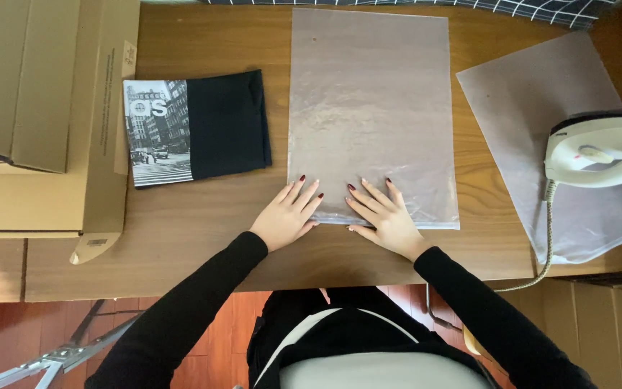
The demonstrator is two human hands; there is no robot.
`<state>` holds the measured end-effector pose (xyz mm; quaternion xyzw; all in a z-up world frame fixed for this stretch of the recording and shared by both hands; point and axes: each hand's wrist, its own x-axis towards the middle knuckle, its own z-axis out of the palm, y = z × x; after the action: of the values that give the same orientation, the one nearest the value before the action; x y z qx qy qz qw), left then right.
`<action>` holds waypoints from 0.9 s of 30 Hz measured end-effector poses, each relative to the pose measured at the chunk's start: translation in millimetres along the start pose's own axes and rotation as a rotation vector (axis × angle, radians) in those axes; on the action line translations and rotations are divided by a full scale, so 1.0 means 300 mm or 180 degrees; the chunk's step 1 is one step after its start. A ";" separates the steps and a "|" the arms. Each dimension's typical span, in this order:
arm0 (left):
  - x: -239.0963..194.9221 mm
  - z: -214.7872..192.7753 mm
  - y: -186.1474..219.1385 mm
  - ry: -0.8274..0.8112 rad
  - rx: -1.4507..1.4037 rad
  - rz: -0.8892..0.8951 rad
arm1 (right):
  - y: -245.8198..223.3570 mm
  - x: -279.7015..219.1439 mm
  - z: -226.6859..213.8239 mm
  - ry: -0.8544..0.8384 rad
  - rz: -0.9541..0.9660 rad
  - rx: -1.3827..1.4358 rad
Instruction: The person irons a clear plastic bag on a wooden table, then places a folded black garment with a printed label into the bag and seals it. The person places the sealed bag into a cardboard box, closes the box, and stacks it with other boxes. The person later opens the box, removes the bag, and closes the box again.
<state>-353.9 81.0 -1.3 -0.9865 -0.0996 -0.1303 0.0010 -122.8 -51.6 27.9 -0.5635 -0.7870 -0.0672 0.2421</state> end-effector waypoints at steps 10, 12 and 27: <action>0.010 0.013 0.014 0.0153 0.0028 -0.0052 | 0.013 -0.005 0.002 0.0082 -0.0074 -0.0022; 0.013 0.002 0.014 0.0164 0.0090 -0.0007 | -0.001 0.009 -0.021 0.0069 -0.0138 0.0124; 0.029 0.011 -0.003 0.0130 0.0049 -0.0056 | 0.000 0.030 0.009 0.0242 -0.0153 0.0174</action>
<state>-345.0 83.8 -2.2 -0.9827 -0.1092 -0.1496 0.0094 -125.8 -42.9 29.7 -0.5346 -0.7921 -0.0728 0.2855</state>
